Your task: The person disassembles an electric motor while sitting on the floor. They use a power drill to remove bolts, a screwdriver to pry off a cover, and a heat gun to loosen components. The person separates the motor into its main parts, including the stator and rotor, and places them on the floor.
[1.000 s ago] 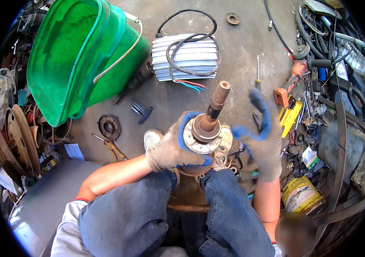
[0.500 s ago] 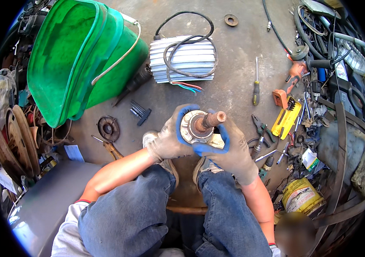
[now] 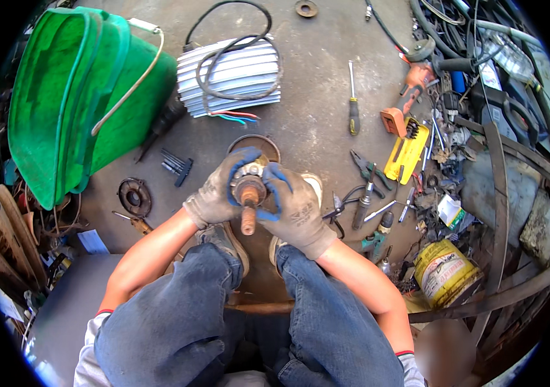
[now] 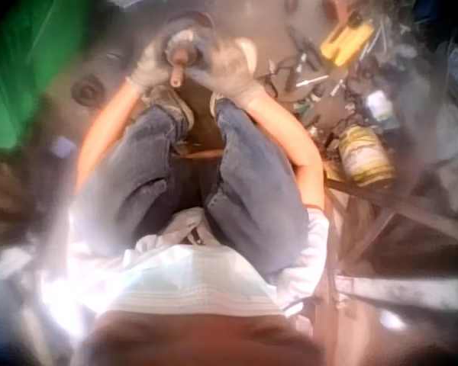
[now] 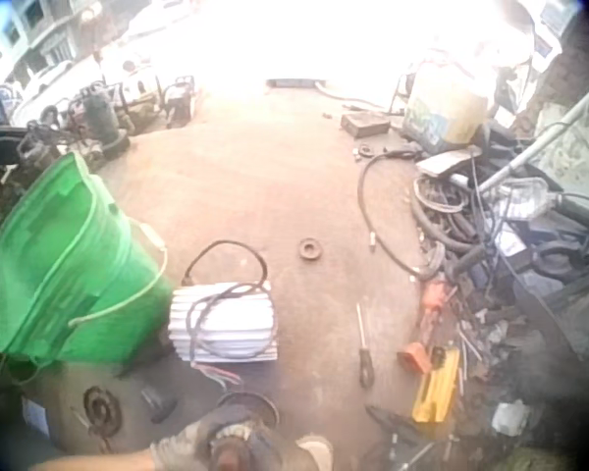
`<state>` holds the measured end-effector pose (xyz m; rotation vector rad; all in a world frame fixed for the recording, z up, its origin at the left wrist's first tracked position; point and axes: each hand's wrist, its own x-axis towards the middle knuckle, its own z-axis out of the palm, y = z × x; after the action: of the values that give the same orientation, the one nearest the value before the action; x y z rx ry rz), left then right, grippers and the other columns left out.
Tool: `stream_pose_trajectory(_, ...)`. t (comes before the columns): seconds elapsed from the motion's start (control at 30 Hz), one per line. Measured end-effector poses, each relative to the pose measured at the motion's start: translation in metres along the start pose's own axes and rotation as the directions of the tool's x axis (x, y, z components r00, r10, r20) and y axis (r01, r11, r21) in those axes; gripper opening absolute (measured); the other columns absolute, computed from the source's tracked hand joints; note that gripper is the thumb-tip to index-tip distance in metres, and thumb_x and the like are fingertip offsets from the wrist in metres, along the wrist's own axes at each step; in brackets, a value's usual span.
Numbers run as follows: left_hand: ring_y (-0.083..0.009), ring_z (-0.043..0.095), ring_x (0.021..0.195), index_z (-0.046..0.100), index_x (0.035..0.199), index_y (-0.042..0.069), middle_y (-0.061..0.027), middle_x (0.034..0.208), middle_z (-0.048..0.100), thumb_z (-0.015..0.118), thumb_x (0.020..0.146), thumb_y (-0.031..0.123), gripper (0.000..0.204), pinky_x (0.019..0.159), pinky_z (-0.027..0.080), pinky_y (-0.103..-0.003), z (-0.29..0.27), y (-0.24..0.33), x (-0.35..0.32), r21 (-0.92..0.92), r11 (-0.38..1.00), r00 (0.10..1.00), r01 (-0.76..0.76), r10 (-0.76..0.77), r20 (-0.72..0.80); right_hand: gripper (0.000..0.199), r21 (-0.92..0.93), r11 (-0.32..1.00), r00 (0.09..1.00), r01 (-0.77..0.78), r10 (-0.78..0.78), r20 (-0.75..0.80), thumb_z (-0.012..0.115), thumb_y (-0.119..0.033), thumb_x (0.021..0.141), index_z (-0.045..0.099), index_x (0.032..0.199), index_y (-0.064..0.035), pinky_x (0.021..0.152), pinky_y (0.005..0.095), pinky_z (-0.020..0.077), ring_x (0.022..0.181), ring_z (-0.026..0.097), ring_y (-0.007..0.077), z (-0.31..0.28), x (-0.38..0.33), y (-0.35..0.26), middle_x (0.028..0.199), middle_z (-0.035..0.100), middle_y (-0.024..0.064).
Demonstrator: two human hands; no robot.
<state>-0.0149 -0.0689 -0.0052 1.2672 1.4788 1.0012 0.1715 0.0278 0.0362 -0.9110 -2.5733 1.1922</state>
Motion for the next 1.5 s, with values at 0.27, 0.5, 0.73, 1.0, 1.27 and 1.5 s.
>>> stream_pose_trajectory(0.27,-0.0356,0.054,0.125,0.039,0.14,0.005,-0.0224,0.137,0.049,0.097,0.058,0.026,0.102,0.102,0.048,-0.043,0.003,0.01,-0.021,0.053,0.995,0.983,-0.081,0.088,-0.159,0.063,0.183,0.983,0.99,-0.01,-0.015,0.137,0.081,-0.037,0.076,0.061,0.124,-0.0032,0.093,0.0439,0.0508,0.109,0.063,0.0348,-0.037,0.016,0.026,0.121,0.063,0.018)
stream_pose_trajectory(0.5,-0.0374,0.054,0.125,0.052,0.127,0.007,-0.0235,0.135,0.052,0.095,0.062,0.023,0.08,0.101,0.047,-0.047,-0.004,0.027,-0.014,0.124,0.988,0.98,-0.097,0.116,-0.163,0.075,-0.418,0.661,0.782,-0.623,0.537,-0.316,0.069,-0.046,0.086,0.046,0.143,-0.0033,0.097,0.0466,0.0467,0.116,0.057,0.0399,-0.042,0.045,0.185,0.125,0.059,0.0243)
stream_pose_trajectory(0.73,-0.0395,0.05,0.13,0.057,0.132,0.009,-0.0196,0.14,0.05,0.09,0.066,0.024,0.075,0.106,0.044,-0.049,-0.025,0.029,-0.009,0.132,0.986,0.993,-0.105,0.098,0.059,0.056,-0.257,0.762,0.794,-0.595,0.508,-0.332,0.069,-0.025,0.086,0.055,0.136,-0.0041,0.095,0.0414,0.0496,0.11,0.062,0.0348,-0.065,0.04,0.158,0.124,0.06,0.0233)
stream_pose_trajectory(1.0,-0.0379,0.047,0.134,0.055,0.134,0.008,-0.018,0.141,0.05,0.091,0.063,0.021,0.081,0.109,0.042,-0.049,-0.013,0.021,-0.011,0.019,0.996,0.996,-0.087,0.088,-0.035,0.034,0.376,0.776,0.733,-0.506,0.617,-0.286,0.073,-0.002,0.085,0.061,0.116,0.0033,0.082,0.0247,0.0514,0.095,0.06,0.012,-0.077,-0.005,0.078,0.111,0.062,0.007)
stream_pose_trajectory(1.27,-0.0366,0.048,0.134,0.057,0.131,0.01,-0.0174,0.142,0.05,0.091,0.062,0.021,0.077,0.11,0.041,-0.047,-0.028,0.028,-0.009,0.02,0.999,0.998,-0.025,0.024,0.054,0.026,0.503,0.708,0.736,-0.496,0.65,-0.189,0.071,-0.009,0.091,0.064,0.115,-0.0006,0.078,0.0226,0.0508,0.088,0.061,0.0083,-0.027,-0.02,0.122,0.098,0.066,0.0035)
stream_pose_trajectory(1.5,-0.0373,0.054,0.126,0.055,0.126,0.007,-0.0199,0.138,0.051,0.094,0.061,0.021,0.077,0.103,0.047,-0.046,-0.01,0.019,-0.011,0.014,0.998,0.993,-0.063,0.064,-0.102,0.028,0.607,0.589,0.665,-0.534,0.736,-0.129,0.068,-0.019,0.095,0.064,0.115,0.0015,0.077,0.0266,0.0533,0.087,0.065,0.0127,-0.02,-0.019,0.139,0.099,0.067,0.0067)
